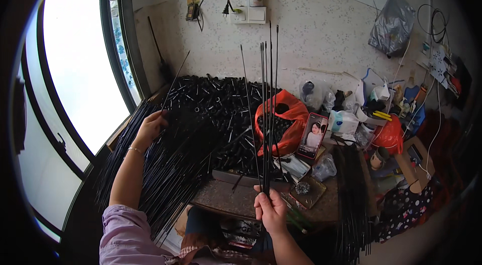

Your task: Manually bundling, aligning, and crimping synthetic fibers for brush manufacturing.

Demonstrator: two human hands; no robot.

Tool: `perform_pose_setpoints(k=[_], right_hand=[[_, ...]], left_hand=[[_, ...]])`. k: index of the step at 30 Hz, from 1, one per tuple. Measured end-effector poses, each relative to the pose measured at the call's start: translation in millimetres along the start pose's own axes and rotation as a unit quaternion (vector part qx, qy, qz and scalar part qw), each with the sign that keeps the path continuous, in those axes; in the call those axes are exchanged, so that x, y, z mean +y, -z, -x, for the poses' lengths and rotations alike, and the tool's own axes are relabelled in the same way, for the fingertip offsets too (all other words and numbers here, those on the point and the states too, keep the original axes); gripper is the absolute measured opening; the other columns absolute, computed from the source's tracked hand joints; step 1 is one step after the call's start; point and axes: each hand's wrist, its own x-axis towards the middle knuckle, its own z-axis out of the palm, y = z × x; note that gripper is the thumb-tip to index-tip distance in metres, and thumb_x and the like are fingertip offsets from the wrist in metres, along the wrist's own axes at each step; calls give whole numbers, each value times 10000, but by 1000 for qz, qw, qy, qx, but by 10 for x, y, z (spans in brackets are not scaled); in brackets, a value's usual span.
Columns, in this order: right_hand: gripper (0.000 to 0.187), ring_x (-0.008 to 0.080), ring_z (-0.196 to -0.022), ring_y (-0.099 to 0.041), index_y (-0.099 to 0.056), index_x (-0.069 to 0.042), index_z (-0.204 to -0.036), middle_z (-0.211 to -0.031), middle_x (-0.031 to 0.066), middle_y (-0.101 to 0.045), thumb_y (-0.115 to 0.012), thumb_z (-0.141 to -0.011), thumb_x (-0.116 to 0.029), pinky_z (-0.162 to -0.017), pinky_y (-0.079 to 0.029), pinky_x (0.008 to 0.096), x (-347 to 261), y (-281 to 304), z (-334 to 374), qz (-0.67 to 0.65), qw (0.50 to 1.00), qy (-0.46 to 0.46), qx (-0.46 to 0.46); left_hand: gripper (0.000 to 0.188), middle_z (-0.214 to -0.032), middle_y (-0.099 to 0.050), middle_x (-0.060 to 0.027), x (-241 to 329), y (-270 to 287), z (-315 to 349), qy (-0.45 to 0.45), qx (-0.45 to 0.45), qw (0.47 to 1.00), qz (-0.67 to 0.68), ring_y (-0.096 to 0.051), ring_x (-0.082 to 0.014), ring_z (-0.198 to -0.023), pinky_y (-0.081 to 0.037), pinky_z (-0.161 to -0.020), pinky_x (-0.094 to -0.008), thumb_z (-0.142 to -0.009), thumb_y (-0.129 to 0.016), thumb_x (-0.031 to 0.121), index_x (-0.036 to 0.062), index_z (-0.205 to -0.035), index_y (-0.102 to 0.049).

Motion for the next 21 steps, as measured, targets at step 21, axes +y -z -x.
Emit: perform_pose_setpoints(k=[21], right_hand=[[187,83,-419,-418,-420,-21,-680,-550,27,-456,-375,-810,-148,-406,-338,191,480,-646,506,150,987,10,50]], left_hand=[[169,-813,-528,-47,-464,-1423,1580,6,-268,930,253,-495,-91,-710,-406,-652,-217,-769,-470,146,-3,-847,-489]])
